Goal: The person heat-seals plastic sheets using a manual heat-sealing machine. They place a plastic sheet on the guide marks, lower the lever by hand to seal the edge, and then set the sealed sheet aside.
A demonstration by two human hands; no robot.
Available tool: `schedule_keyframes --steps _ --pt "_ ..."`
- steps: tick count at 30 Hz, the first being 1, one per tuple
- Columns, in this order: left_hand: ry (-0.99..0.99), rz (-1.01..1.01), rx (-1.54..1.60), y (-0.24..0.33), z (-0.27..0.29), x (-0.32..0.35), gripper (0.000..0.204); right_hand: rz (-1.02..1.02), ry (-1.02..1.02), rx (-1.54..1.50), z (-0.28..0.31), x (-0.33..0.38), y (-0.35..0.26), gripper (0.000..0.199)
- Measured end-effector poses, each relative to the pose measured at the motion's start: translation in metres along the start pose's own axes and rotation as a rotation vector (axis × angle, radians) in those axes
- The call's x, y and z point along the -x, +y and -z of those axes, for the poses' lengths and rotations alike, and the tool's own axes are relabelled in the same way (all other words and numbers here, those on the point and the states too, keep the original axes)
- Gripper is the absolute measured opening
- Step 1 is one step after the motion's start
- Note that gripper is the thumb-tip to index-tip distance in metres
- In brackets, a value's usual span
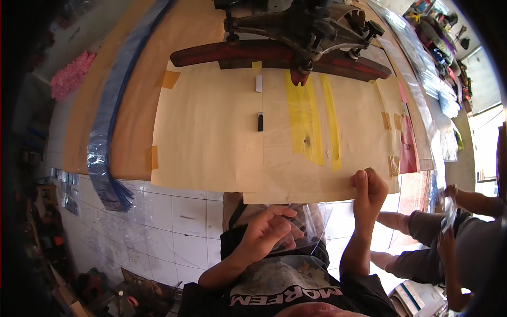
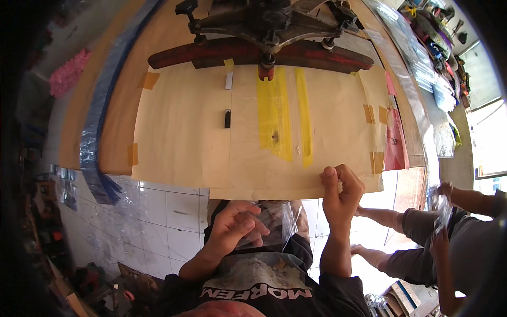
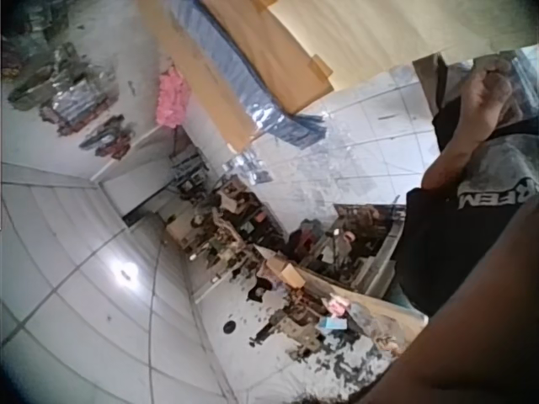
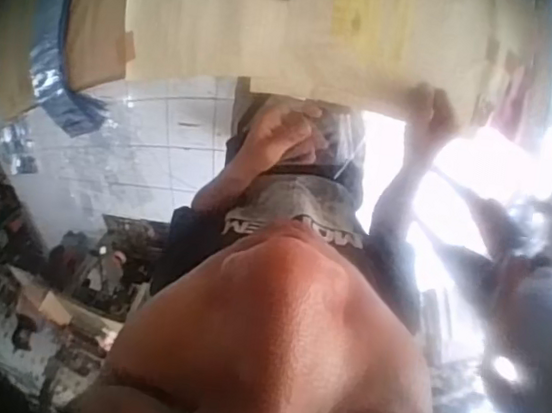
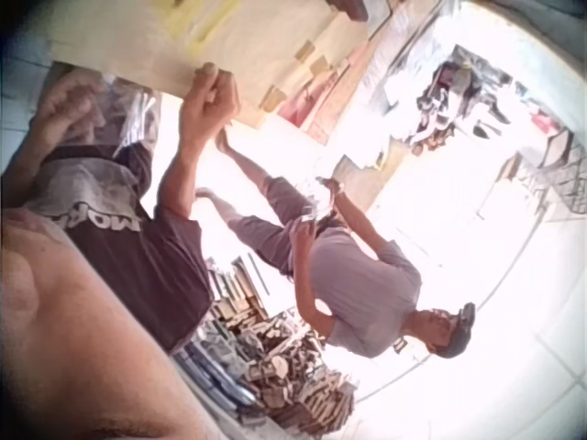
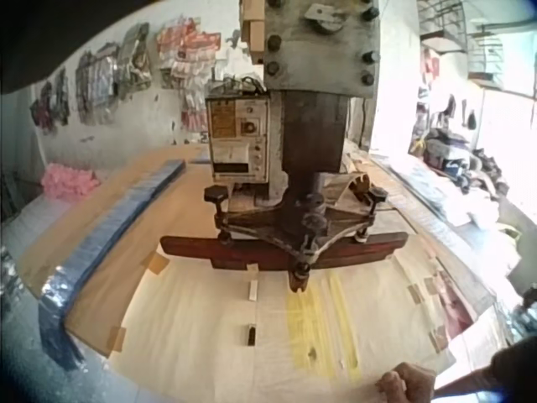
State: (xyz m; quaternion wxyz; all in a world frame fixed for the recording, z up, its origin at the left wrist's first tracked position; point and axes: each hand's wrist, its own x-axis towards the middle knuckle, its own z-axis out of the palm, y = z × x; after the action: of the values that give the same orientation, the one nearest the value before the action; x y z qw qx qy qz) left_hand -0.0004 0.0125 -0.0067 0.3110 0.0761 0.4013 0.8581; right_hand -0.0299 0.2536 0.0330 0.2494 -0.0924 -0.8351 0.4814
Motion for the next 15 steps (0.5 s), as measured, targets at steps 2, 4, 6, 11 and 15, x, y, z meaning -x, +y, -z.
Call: schedule_keyframes --steps 2,4,6,11,15 --pt "0.010 0.003 -0.005 0.0004 -0.0005 0.0005 0.027 0.036 0.003 0.026 0.0001 0.0027 0.0009 0.028" --pt "0.019 0.004 -0.008 0.0001 -0.0019 0.0002 0.026 0.043 0.004 0.029 -0.0005 0.0036 0.0011 0.028" --pt "0.067 -0.010 -0.038 -0.0002 -0.0050 -0.0004 0.024 0.051 0.004 0.031 -0.0010 0.0037 0.0001 0.027" --pt "0.058 -0.028 -0.053 -0.0018 -0.0050 -0.0013 0.025 0.064 0.012 0.038 0.0000 0.0032 -0.0026 0.027" --pt "0.045 -0.038 -0.041 -0.0041 -0.0033 -0.0004 0.025 0.070 0.015 0.033 0.0016 0.0055 -0.0052 0.026"
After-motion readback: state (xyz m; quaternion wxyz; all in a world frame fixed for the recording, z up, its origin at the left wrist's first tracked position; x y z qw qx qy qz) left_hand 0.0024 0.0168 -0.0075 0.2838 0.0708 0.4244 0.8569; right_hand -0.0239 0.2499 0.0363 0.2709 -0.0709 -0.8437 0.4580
